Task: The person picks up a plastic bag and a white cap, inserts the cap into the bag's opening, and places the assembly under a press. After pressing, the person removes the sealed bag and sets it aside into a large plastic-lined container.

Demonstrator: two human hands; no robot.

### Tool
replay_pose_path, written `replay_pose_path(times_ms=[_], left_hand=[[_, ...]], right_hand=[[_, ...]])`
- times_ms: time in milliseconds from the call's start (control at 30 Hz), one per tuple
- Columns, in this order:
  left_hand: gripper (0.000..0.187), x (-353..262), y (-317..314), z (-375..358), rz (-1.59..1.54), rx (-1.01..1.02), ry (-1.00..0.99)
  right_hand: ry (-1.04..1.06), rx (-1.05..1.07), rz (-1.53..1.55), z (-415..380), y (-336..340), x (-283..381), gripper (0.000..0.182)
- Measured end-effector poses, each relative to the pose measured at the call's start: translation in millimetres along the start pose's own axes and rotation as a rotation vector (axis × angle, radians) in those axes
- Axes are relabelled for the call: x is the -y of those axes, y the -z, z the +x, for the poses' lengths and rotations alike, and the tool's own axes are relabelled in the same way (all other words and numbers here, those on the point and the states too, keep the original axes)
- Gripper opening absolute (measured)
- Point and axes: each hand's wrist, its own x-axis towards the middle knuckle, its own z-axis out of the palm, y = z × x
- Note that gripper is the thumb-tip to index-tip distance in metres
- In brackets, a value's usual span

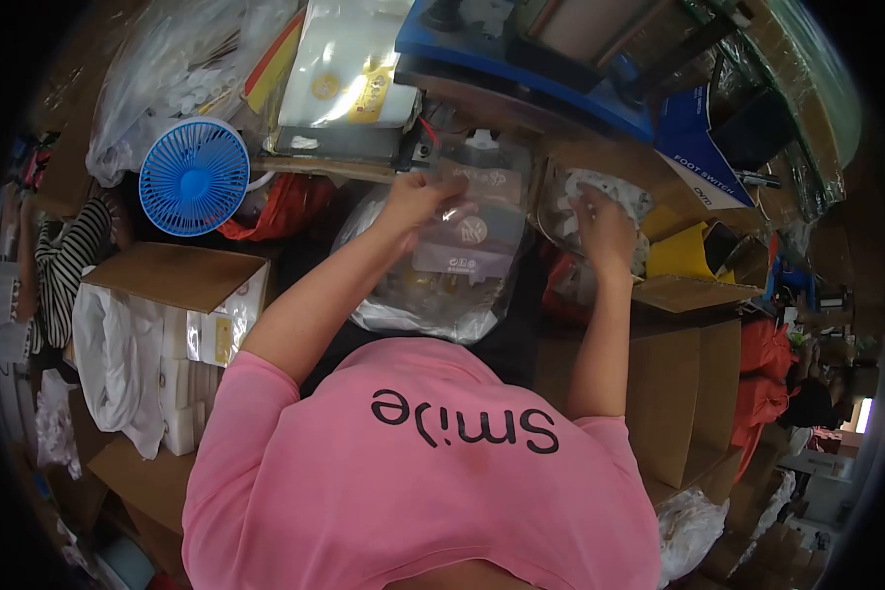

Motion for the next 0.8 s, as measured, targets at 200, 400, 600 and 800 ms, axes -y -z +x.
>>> replay_pose_path(times_ms=[200,400,600,800], left_hand=[[0.029,-30,15,2,0.547,0.036,-0.151],[0.052,-47,103,31,1.76,-0.537,-1.157],[0.016,-51,108,-22,1.371,-0.424,-0.937],[0.014,-19,63,-50,0.787,-0.094,-0.488]], right_hand=[[0.26,-0.13,-0.324,-1,-36,-16,0.024],[0.3,-0.322,-0.057,6,-37,-20,0.022],[0.201,-0.115,0.498,0,-22,-7,0.025],[0.263,0.084,0.665,-20,-2,60,0.026]])
